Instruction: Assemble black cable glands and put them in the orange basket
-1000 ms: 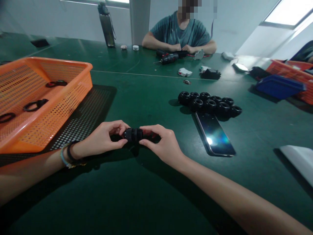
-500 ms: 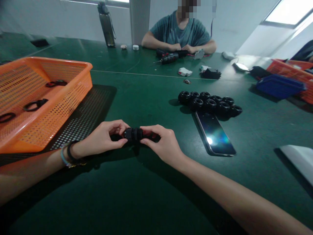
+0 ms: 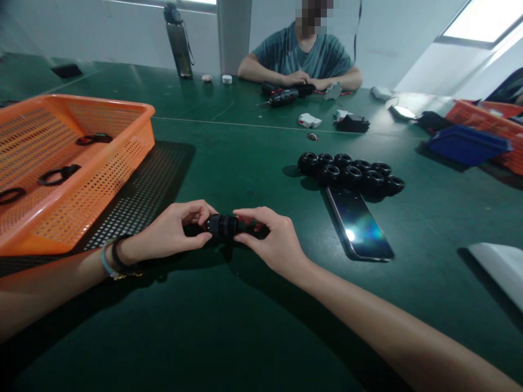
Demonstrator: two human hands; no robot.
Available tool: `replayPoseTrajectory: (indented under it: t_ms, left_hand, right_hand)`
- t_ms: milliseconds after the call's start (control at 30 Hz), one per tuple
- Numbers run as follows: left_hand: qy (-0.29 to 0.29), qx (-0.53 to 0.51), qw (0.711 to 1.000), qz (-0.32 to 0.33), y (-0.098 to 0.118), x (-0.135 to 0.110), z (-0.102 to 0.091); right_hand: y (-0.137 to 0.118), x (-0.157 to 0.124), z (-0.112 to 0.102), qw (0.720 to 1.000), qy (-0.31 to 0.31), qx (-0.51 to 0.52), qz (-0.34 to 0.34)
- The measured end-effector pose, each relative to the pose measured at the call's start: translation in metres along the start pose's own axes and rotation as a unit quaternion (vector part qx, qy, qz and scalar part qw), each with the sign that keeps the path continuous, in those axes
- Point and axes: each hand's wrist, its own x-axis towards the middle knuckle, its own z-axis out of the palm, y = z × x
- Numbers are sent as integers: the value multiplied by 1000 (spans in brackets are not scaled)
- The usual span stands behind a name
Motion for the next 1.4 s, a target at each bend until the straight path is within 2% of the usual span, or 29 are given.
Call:
replayPoseTrajectory:
  t_ms: [867,1400]
  left_hand:
    - [-3,2,1000,0,1,0,0]
    - [-7,-3,1000,-2,1,0,-1]
  right_hand:
    - [-3,2,-2,999,-24,0,28]
    - [-2,1,-1,1000,-20,18,11]
